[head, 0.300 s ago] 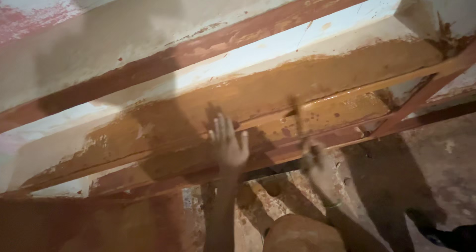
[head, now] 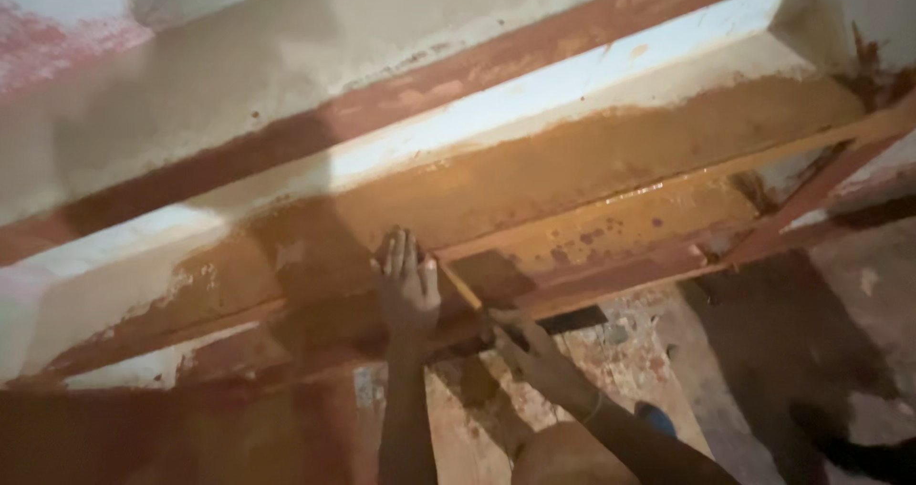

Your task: The person paints a wooden beam with a brush, applying a light brown coat over a white base. The person uses the left hand to steady the beam while the right hand applies paint in long strokes.

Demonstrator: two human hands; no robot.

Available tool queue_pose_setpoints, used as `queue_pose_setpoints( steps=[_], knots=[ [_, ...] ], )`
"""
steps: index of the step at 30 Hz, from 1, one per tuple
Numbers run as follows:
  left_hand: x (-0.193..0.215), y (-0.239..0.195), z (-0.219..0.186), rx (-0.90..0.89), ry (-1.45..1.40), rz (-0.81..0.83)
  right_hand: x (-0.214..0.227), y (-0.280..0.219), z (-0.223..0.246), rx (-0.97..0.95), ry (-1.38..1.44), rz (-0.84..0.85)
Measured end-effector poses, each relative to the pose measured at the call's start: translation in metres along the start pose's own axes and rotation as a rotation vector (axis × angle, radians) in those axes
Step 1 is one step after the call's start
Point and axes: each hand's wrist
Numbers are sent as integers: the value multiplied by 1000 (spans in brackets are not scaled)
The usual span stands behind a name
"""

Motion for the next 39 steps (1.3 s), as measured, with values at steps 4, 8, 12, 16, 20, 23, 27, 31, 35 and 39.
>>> queue_pose_setpoints(
  steps=[4, 8, 12, 16, 20, 23, 27, 31, 35, 39],
  knots=[
    [3, -3, -2, 57, -73, -3, 21, -6, 3, -86, 275, -80],
    [-1, 3, -2, 52, 2, -5, 84, -3, 14, 240, 195, -256],
    [0, 1, 0, 59, 9, 28, 142, -35, 18, 4, 201, -477],
    [0, 0, 1, 66, -22, 42, 169, -58, 18, 290, 190, -696],
    [0, 1, 4, 75, -39, 93, 182, -59, 24, 472, 384, -763],
    [2, 0, 5, 72, -49, 125, 169, -45, 28, 478, 233, -803],
    [9, 2, 19, 24, -135, 213, 109, -22, 21, 357, -92, -684],
    [27, -15, 51, -38, -43, 129, 26, 5, 6, 302, 135, -457],
    [49, -23, 93, 104, 41, 207, -55, 15, -10, -124, 381, -285],
    [54, -31, 105, 132, -27, 245, -100, 38, -28, 127, 209, -12]
  ],
)
Point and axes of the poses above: each hand's wrist, its own y-axis towards the middle knuckle, its own x-axis out of the back of the hand, z = x × y, and after that the axes turned 3 degrees about -x, right-handed
